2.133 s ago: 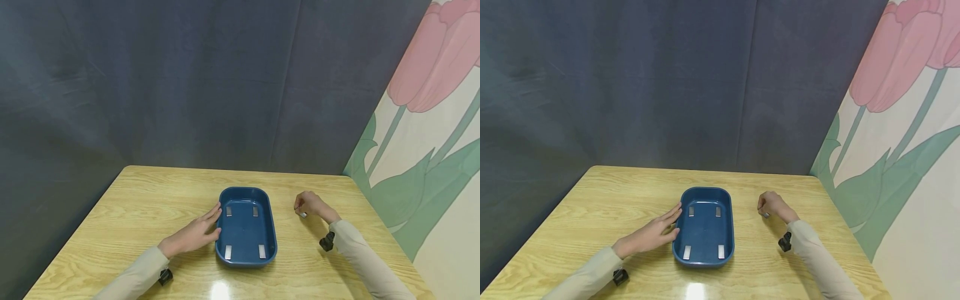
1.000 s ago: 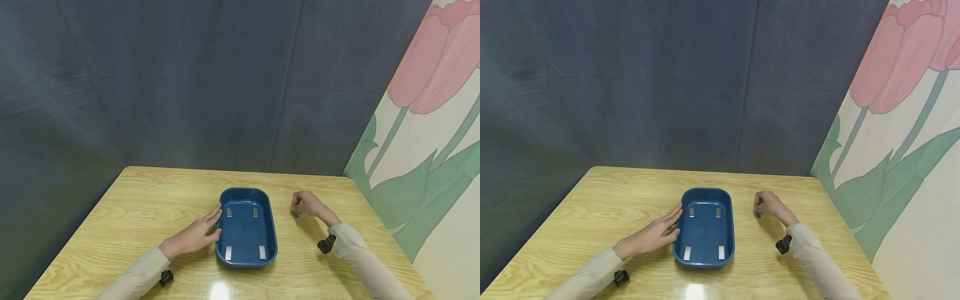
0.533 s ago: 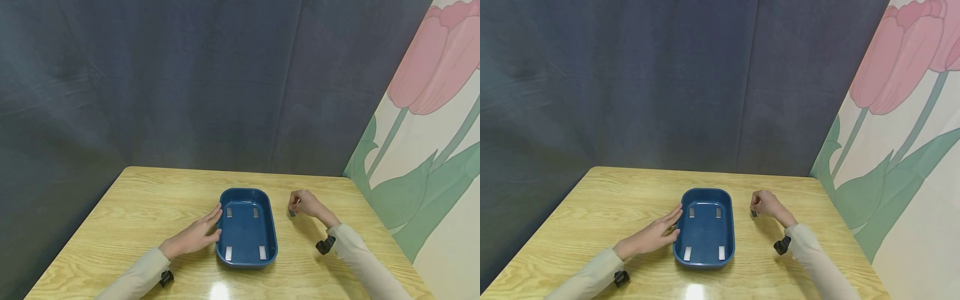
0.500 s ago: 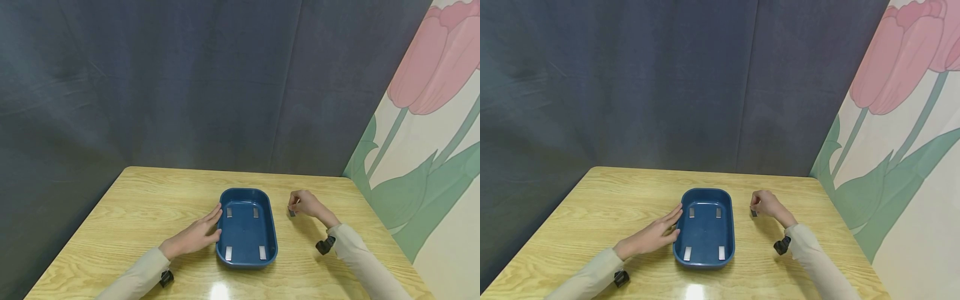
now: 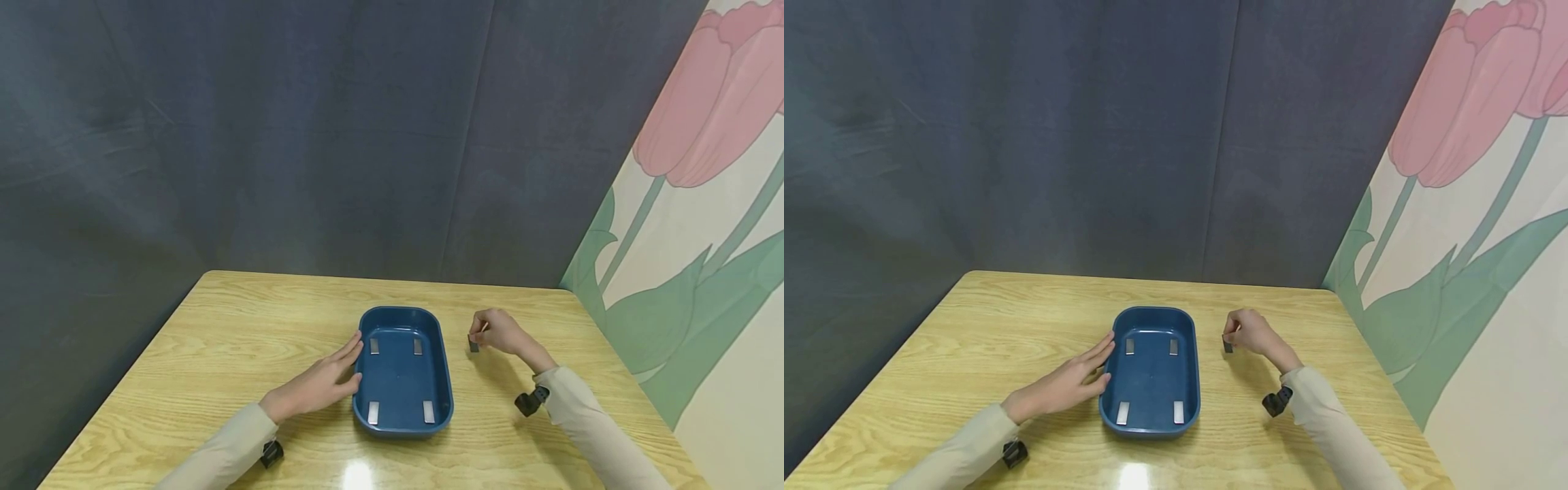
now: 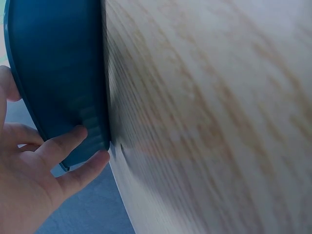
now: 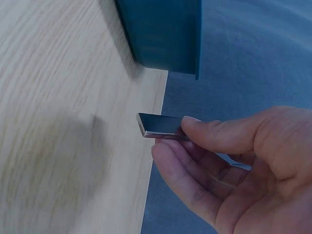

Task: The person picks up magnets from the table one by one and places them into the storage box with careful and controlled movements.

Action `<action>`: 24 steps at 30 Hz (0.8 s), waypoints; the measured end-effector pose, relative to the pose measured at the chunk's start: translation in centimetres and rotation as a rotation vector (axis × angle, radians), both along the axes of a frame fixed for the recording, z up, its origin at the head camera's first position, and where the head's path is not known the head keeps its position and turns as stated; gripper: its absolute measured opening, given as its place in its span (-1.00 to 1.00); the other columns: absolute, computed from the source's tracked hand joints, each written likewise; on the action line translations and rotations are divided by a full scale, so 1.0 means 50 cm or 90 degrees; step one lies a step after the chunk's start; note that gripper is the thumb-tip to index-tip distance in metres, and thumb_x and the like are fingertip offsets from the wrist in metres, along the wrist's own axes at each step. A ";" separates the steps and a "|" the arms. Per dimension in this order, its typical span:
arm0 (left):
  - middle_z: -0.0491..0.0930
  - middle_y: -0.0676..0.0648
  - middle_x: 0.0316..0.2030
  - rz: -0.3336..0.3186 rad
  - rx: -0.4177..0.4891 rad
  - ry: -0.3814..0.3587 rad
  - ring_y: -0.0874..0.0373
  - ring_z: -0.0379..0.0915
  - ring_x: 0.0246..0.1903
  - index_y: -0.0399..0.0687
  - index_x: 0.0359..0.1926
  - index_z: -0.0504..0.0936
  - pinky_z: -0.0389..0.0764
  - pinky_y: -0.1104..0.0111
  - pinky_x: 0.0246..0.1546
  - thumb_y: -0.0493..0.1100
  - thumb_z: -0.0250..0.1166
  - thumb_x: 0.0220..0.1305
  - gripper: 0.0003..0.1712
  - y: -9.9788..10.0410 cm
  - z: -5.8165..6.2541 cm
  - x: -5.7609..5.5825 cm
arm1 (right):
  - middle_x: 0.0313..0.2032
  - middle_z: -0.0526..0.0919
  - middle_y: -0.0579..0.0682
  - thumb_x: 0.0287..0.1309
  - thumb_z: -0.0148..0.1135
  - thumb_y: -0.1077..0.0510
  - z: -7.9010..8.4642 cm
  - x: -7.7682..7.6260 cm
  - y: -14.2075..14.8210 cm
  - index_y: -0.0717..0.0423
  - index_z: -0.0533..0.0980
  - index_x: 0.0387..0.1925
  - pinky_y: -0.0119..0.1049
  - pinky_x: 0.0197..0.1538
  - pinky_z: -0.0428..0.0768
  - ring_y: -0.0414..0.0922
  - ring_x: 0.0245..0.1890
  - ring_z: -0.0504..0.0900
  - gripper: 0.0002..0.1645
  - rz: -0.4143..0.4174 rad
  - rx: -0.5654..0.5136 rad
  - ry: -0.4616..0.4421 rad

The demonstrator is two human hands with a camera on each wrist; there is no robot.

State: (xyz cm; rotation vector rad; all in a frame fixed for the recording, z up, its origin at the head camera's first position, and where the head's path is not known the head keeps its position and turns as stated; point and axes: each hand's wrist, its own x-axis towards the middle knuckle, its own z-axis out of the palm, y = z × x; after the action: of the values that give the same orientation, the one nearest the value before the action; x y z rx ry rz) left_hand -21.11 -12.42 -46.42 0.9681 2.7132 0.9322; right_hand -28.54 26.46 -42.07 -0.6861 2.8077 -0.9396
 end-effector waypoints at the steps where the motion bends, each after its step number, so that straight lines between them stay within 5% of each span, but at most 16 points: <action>1: -0.25 -0.10 0.56 0.000 0.000 0.000 -0.01 -0.12 0.46 -0.25 0.53 0.00 0.19 0.10 0.36 0.01 0.03 0.52 -0.25 0.000 0.000 0.000 | -0.47 0.64 -0.02 0.18 0.27 0.41 0.001 0.000 0.000 0.23 0.57 -0.47 -0.29 -0.43 0.62 0.06 -0.46 0.70 -0.87 0.002 -0.006 0.000; 24: -0.24 -0.09 0.56 0.002 -0.007 0.003 -0.02 -0.09 0.46 -0.25 0.53 0.02 0.18 0.05 0.36 0.03 0.03 0.53 -0.25 -0.001 0.000 -0.001 | -0.37 0.65 0.18 0.15 0.25 0.51 0.033 0.012 -0.022 0.39 0.56 -0.40 -0.17 -0.28 0.71 0.04 -0.39 0.71 -0.94 0.015 -0.140 -0.068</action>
State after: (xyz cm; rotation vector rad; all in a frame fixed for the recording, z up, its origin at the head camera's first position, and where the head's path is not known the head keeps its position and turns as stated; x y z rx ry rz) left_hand -21.17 -12.46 -46.42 0.9652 2.7217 0.9165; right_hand -27.92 25.33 -40.43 -0.6698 2.6222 -1.2542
